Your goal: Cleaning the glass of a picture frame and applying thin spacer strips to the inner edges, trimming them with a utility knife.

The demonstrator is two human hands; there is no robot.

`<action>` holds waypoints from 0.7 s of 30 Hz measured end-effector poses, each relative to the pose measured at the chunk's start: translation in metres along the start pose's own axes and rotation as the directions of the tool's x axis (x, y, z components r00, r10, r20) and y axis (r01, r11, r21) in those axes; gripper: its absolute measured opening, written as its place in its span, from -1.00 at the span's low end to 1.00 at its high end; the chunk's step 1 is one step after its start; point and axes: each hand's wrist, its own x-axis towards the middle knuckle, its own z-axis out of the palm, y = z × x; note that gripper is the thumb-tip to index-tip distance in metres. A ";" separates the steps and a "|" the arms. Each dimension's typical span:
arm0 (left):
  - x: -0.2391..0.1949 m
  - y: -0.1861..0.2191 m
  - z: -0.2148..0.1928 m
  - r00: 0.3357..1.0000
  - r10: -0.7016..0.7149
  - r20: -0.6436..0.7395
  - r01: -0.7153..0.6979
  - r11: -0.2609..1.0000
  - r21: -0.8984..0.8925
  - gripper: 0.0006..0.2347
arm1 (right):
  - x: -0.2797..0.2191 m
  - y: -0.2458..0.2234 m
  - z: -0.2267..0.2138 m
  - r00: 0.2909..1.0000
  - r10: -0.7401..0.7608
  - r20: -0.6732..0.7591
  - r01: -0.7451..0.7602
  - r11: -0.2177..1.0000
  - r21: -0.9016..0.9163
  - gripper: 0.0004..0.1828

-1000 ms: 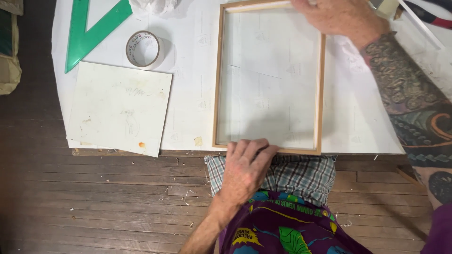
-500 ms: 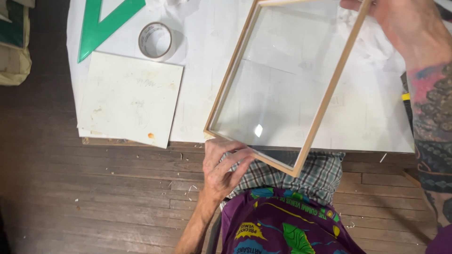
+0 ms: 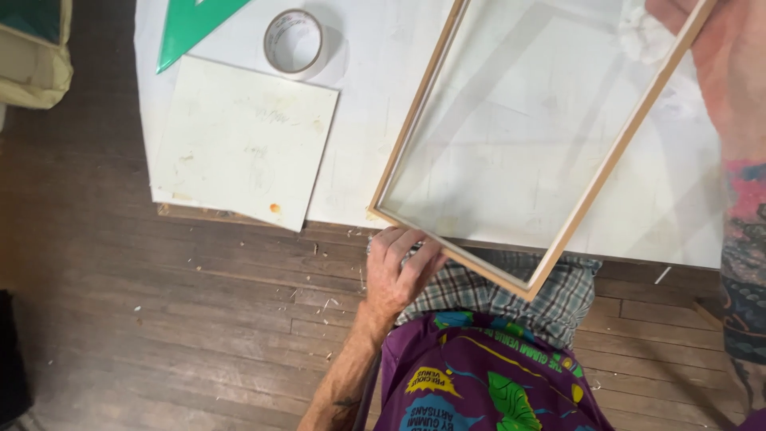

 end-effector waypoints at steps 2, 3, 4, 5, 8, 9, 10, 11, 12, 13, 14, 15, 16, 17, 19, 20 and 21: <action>-0.005 -0.003 0.002 1.000 -0.010 -0.008 0.010 1.000 0.004 -0.66 | -0.006 0.001 -0.013 0.993 -0.097 0.063 0.100 0.994 -0.040 -0.44; -0.008 -0.005 0.002 1.000 -0.025 -0.010 0.025 1.000 0.017 -0.68 | -0.010 0.002 -0.020 0.973 -0.188 0.136 0.198 0.978 -0.065 -0.38; -0.014 -0.008 0.007 1.000 -0.018 -0.015 0.018 1.000 0.007 -0.68 | -0.014 -0.007 -0.023 0.974 -0.190 0.127 0.200 0.977 -0.074 -0.38; -0.021 -0.012 0.012 0.999 -0.042 -0.023 0.043 0.999 0.003 -0.76 | -0.019 -0.016 -0.025 0.979 -0.152 0.138 0.164 0.983 -0.081 -0.61; -0.039 -0.018 0.014 0.996 -0.091 -0.010 0.091 0.996 -0.016 -0.80 | -0.027 -0.009 -0.048 0.972 -0.176 0.155 0.194 0.975 -0.107 -0.62; -0.044 -0.020 0.014 0.993 -0.117 0.010 0.117 0.993 -0.019 -0.77 | -0.028 -0.002 -0.059 0.955 -0.243 0.169 0.264 0.957 -0.118 -0.37; -0.049 -0.022 0.014 0.994 -0.111 0.009 0.112 0.993 -0.027 -0.77 | -0.032 -0.019 -0.049 0.957 -0.242 0.162 0.263 0.957 -0.124 -0.37; -0.053 -0.024 0.013 0.991 -0.134 0.006 0.135 0.990 -0.029 -0.76 | -0.037 -0.036 -0.039 0.945 -0.276 0.177 0.312 0.921 -0.232 -0.50; -0.059 -0.026 0.012 0.987 -0.159 0.007 0.159 0.987 -0.030 -0.74 | -0.041 -0.052 -0.028 0.932 -0.303 0.197 0.355 0.873 -0.334 -0.60; -0.062 -0.027 0.010 0.988 -0.156 0.009 0.156 0.987 -0.038 -0.74 | -0.042 -0.055 -0.031 0.935 -0.301 0.190 0.350 0.873 -0.340 -0.60; -0.063 -0.029 0.008 0.986 -0.163 0.027 0.164 0.985 -0.045 -0.76 | -0.041 -0.059 -0.035 0.906 -0.348 0.242 0.418 0.825 -0.381 -0.66; -0.065 -0.032 0.007 0.984 -0.170 0.045 0.172 0.984 -0.051 -0.77 | -0.040 -0.063 -0.038 0.873 -0.388 0.296 0.483 0.770 -0.416 -0.71; -0.063 -0.033 0.003 0.985 -0.167 0.046 0.170 0.984 -0.057 -0.77 | -0.039 -0.066 -0.041 0.875 -0.386 0.292 0.480 0.770 -0.420 -0.71; -0.061 -0.034 -0.001 0.980 -0.171 0.103 0.178 0.982 -0.061 -0.75 | -0.038 -0.068 -0.043 0.875 -0.362 0.321 0.472 0.786 -0.399 -0.72; -0.052 -0.035 -0.006 0.972 -0.171 0.160 0.184 0.980 -0.073 -0.72 | -0.038 -0.084 -0.045 0.876 -0.333 0.348 0.458 0.800 -0.387 -0.74; -0.045 -0.037 -0.008 0.962 -0.171 0.215 0.200 0.973 -0.117 -0.68 | -0.040 -0.096 -0.043 0.882 -0.255 0.395 0.442 0.738 -0.511 -0.79; -0.039 -0.039 -0.011 0.948 -0.168 0.269 0.216 0.963 -0.160 -0.63 | -0.041 -0.108 -0.041 0.888 -0.169 0.428 0.425 0.658 -0.622 -0.82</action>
